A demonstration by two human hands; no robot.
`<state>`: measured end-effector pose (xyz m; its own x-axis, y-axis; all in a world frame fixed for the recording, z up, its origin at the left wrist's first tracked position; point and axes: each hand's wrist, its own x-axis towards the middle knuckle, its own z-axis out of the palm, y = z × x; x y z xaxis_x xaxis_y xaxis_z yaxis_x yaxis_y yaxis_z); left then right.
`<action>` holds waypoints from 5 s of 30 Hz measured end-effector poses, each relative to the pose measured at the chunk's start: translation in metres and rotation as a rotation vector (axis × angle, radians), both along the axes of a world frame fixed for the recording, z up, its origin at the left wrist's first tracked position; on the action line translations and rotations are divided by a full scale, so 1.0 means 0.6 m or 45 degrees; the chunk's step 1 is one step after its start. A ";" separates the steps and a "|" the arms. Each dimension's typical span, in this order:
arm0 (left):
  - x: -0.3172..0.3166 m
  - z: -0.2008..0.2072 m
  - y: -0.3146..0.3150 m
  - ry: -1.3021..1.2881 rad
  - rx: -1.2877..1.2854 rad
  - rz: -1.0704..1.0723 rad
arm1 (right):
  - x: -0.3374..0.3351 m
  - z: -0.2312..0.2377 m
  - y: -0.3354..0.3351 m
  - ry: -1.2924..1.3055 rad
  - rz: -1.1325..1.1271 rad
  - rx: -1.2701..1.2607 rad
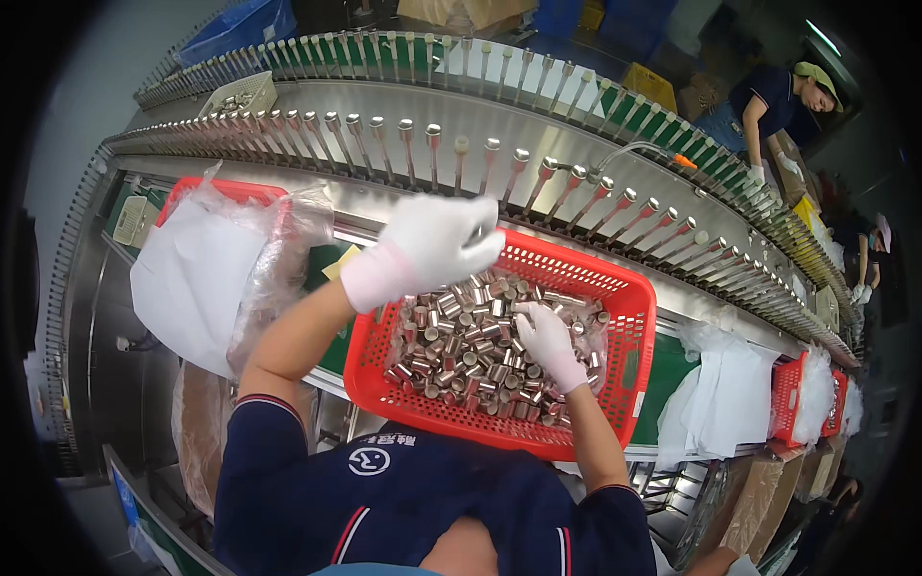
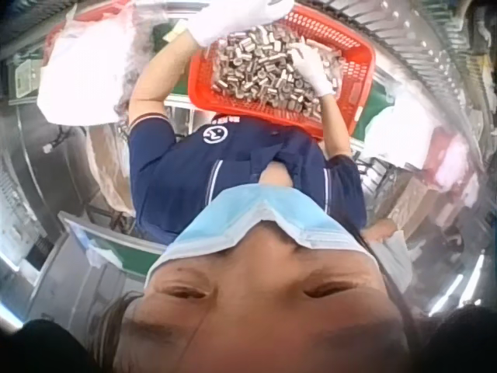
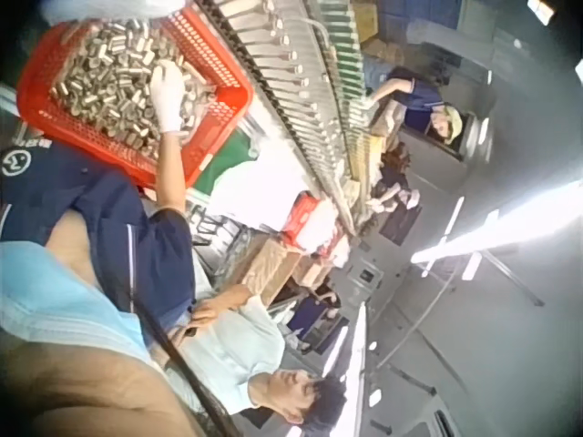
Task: Manually sorting and placing small metal components onto an automated circular assembly line conveyor.
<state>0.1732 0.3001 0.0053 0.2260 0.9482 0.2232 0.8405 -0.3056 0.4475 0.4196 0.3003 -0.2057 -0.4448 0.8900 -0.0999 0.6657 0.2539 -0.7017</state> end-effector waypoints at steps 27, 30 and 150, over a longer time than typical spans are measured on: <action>-0.163 -0.192 0.251 0.229 -0.174 0.583 | -0.331 0.158 0.352 -0.409 0.416 0.960; -0.123 -0.210 0.261 0.261 -0.165 0.549 | -0.288 0.160 0.354 -0.475 0.473 0.909; -0.002 -0.369 -0.002 0.248 -0.943 -0.309 | -0.286 0.153 0.335 -0.595 0.148 0.839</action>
